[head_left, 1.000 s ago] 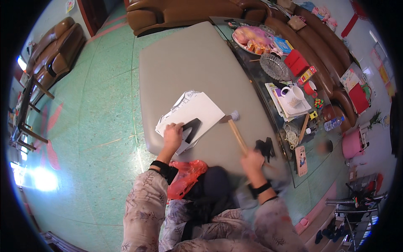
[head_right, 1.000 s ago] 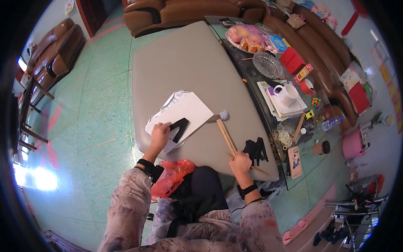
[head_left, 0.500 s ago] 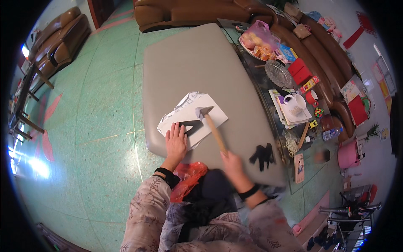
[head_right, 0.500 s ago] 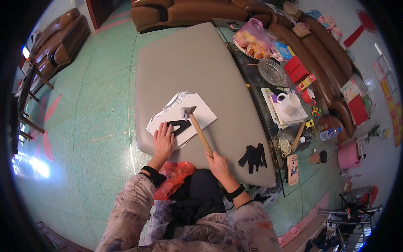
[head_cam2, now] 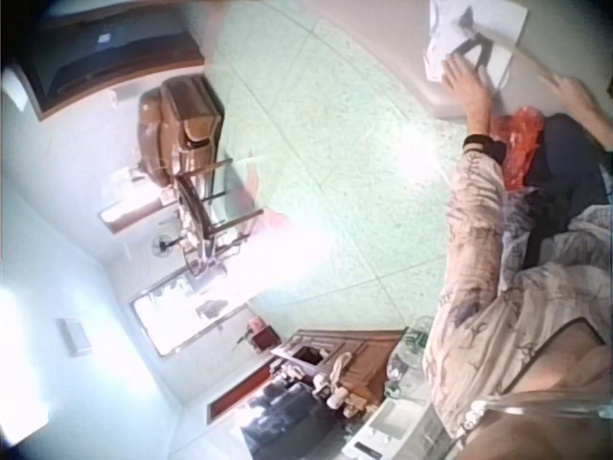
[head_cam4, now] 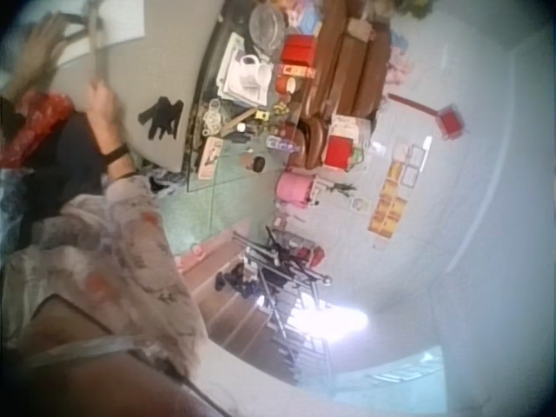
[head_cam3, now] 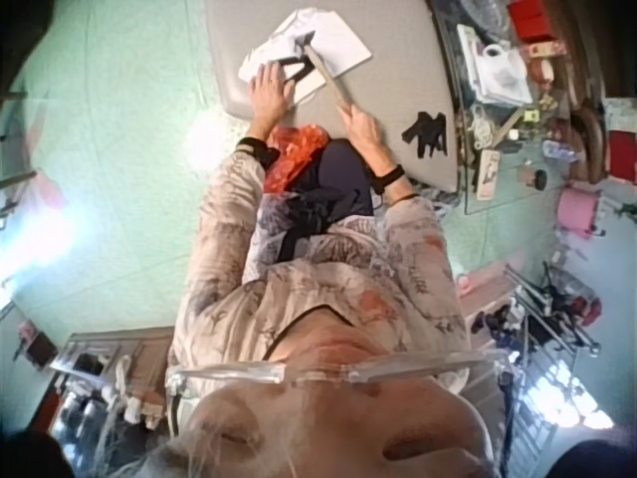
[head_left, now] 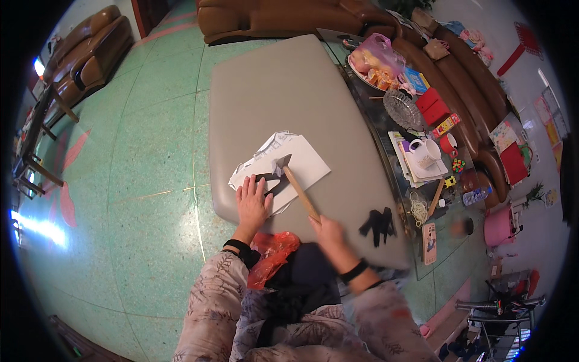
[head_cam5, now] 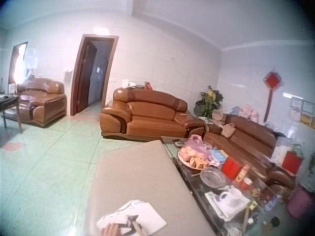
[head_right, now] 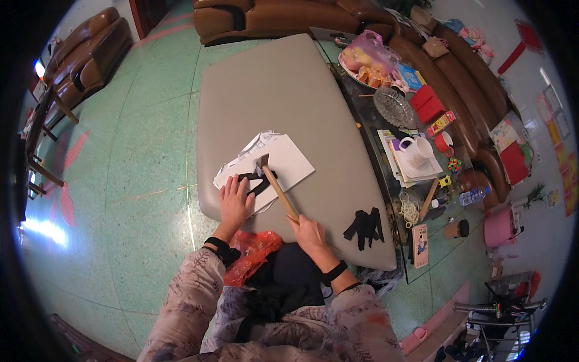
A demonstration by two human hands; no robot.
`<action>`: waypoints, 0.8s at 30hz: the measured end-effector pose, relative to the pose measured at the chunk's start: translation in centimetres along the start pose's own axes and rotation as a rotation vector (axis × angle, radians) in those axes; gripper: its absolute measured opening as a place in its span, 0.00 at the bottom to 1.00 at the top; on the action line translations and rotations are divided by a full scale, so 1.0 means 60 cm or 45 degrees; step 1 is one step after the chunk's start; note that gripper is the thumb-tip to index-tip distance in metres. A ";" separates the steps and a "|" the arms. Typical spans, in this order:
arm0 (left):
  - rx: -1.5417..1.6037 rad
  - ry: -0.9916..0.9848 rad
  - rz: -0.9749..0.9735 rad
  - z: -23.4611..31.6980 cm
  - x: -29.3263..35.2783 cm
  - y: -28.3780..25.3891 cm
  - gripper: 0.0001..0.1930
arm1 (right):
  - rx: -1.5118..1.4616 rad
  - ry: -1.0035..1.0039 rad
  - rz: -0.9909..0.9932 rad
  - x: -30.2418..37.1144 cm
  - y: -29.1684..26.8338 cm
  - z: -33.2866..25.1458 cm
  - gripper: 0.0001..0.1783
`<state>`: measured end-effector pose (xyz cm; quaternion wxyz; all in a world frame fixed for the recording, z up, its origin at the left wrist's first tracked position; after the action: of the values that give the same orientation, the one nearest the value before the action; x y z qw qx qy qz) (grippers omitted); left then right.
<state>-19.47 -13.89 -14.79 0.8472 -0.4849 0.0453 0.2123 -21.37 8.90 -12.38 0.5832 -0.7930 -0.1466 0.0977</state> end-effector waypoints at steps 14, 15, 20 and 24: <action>0.232 -0.100 0.023 -0.020 0.005 0.007 0.36 | 0.143 -0.057 -0.133 -0.026 -0.016 -0.037 0.23; 0.180 -0.072 0.037 -0.021 0.004 0.008 0.35 | 0.083 -0.028 -0.126 -0.025 -0.023 -0.028 0.23; 0.103 -0.041 0.047 -0.018 0.002 0.014 0.32 | 0.012 0.142 -0.128 -0.004 -0.013 0.027 0.24; 0.115 -0.082 -0.011 -0.024 0.003 0.010 0.31 | 0.012 0.185 -0.202 -0.003 -0.030 0.021 0.26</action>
<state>-19.38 -14.76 -16.09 0.8702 -0.4392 0.0256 0.2217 -22.15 10.45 -11.05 0.6019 -0.7812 -0.1657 -0.0057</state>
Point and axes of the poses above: each hand's wrist, its own x-axis away from the middle knuckle, its own y-axis out of the palm, z = x × y, the point moved 5 cm from there along -x, towards the middle knuckle, and after that the axes turned 11 degrees about x, right-handed, at the moved point
